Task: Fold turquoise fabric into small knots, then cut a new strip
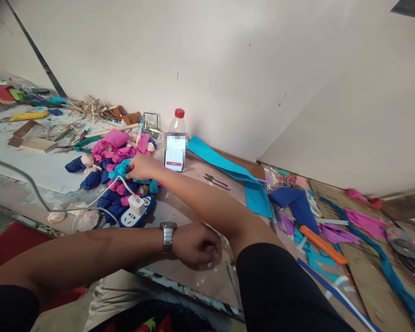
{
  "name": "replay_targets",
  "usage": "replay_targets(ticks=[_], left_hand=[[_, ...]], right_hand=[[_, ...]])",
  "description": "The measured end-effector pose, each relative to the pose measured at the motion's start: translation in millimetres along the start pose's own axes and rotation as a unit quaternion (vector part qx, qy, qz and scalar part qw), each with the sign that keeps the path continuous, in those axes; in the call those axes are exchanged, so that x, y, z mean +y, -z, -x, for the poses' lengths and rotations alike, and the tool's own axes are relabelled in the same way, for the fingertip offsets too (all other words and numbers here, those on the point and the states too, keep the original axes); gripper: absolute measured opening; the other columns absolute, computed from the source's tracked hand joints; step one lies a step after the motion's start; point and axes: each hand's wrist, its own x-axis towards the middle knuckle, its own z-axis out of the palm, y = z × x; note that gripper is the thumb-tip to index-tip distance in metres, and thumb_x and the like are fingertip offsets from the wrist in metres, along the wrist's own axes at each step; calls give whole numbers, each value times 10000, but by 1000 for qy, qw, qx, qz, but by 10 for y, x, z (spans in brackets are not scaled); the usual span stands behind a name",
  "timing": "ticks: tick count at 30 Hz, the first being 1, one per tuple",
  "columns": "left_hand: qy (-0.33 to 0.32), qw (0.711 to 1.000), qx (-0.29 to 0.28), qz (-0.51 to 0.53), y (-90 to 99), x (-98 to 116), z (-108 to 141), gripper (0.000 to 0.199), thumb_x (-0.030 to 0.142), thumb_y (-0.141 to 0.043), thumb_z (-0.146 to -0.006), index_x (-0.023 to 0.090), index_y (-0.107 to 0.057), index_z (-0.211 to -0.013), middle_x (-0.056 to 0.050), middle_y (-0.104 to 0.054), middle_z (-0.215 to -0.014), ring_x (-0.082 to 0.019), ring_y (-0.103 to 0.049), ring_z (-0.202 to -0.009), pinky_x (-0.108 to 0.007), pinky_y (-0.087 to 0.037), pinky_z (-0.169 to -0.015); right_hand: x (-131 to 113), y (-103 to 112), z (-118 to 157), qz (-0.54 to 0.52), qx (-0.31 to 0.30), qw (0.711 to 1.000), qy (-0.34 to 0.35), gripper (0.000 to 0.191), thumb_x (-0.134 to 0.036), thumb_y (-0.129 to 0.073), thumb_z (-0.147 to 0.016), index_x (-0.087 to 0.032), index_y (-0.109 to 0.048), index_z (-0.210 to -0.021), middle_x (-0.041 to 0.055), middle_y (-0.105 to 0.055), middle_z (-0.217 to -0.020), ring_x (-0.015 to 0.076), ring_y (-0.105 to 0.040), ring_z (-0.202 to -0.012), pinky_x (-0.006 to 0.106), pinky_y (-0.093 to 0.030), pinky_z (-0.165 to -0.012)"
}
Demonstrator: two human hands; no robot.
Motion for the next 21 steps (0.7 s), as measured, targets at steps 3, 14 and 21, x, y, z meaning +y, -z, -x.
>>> replay_targets(ticks=[3, 14, 21], left_hand=[[6, 1000, 4, -1, -13, 3, 2, 40, 187, -680, -832, 179, -710, -857, 16, -633, -724, -108, -532, -658, -228, -396, -642], [30, 999, 0, 42, -1, 58, 6, 98, 144, -632, -812, 157, -730, -816, -22, -709, -738, -123, -575, -654, -236, -416, -637], [21, 999, 1, 45, -5, 51, 8, 141, 270, -650, -893, 167, -729, -838, -32, -674, -721, -130, -538, -644, -253, -408, -630]], right_hand=[[-6, 8, 35, 9, 5, 1000, -4, 337, -306, -813, -810, -155, -622, -576, -69, -438, -529, 97, -396, -585, 286, -202, -601], [299, 473, 1158, -4, 134, 990, -44, 157, -296, -717, -936, -174, -803, -988, 36, -751, -897, 153, -627, -789, 264, -381, -718], [1467, 985, 2276, 280, 103, 918, -260, 270, -224, -580, -982, -133, -824, -1056, 177, -674, -1386, 323, -582, -1256, 419, -404, -1068]])
